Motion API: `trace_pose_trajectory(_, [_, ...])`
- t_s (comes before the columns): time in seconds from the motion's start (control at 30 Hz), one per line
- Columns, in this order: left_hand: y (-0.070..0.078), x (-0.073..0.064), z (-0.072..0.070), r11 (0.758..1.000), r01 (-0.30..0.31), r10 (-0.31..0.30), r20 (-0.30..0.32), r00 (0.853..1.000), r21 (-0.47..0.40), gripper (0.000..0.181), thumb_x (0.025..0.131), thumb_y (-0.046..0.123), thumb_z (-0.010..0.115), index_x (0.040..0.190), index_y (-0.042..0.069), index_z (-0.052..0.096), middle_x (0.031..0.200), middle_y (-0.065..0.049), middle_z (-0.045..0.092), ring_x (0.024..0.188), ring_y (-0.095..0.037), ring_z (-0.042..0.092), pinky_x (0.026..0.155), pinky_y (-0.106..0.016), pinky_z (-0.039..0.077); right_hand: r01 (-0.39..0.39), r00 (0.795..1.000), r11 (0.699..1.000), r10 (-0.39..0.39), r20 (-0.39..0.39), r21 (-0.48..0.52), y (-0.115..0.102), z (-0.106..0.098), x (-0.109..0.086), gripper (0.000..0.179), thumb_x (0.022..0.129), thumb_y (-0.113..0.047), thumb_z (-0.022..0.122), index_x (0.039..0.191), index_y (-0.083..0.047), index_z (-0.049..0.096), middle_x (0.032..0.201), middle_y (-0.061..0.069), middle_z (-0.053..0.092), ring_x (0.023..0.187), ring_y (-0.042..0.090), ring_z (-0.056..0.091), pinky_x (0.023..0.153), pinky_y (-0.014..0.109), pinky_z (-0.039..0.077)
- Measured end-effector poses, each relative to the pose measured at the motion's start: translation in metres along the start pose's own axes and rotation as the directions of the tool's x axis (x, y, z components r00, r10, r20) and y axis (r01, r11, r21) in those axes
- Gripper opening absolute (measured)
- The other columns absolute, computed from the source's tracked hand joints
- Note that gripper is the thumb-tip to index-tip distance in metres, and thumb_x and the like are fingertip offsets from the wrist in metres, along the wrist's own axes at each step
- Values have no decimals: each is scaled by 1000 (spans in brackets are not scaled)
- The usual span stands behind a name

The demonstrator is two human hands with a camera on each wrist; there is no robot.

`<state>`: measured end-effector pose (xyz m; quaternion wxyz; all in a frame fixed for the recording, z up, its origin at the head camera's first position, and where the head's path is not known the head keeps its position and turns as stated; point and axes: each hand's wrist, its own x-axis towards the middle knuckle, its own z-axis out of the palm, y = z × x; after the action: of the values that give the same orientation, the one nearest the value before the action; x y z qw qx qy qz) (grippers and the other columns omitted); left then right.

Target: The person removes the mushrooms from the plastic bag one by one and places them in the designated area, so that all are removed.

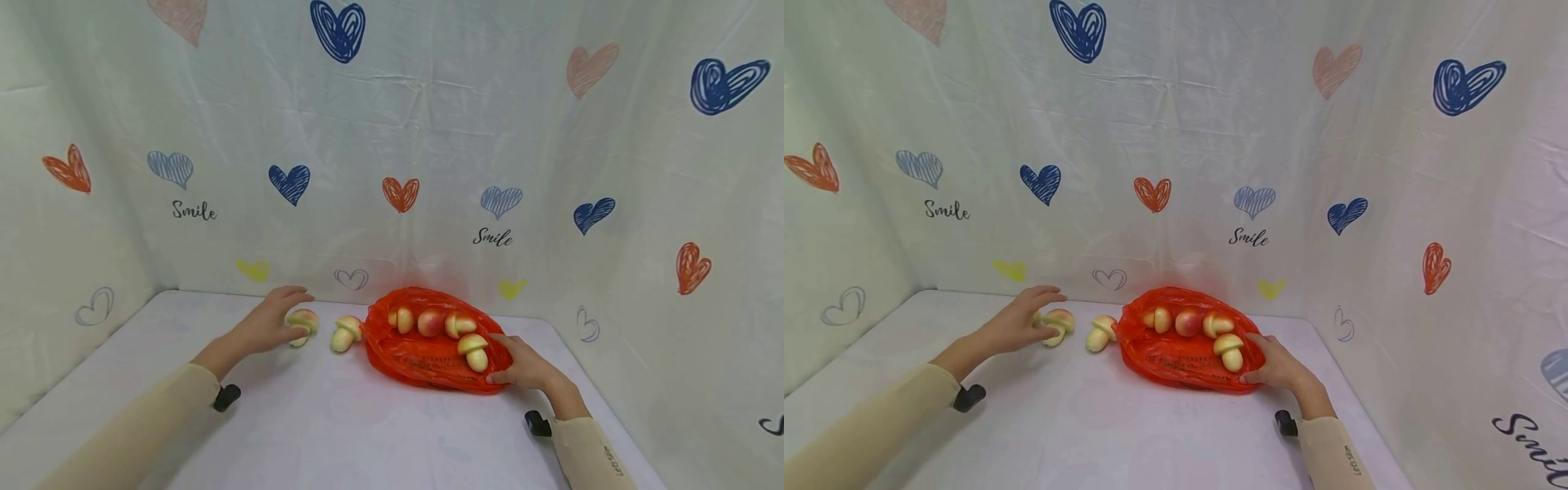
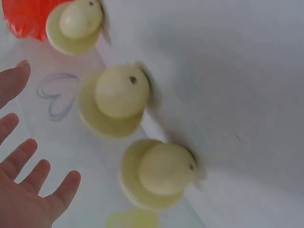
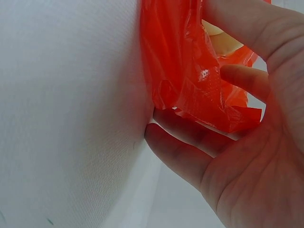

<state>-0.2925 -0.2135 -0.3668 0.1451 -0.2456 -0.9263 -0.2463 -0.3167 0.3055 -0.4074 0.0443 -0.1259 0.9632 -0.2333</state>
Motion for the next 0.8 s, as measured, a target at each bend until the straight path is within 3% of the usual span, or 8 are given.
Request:
trace_pose_trajectory(0.37, [43,13,21,998,-46,46,20,999,-32,58,82,24,76,134,13,53,143,-13,40,131,-34,36,101,-52,39,-3,1000,1000,3,-2,-13,0,1,-1,92,69,-38,83,144,-11,39,137,21,40,122,40,42,95,63,39])
trace_pose_trajectory(0.8, [88,37,47,975,-194,195,-4,981,-103,55,84,27,74,133,15,53,140,-11,43,127,-26,41,97,-44,46,15,1000,1000,-15,-2,-6,2,0,0,91,70,-38,83,144,-10,39,137,20,40,123,40,41,96,63,37])
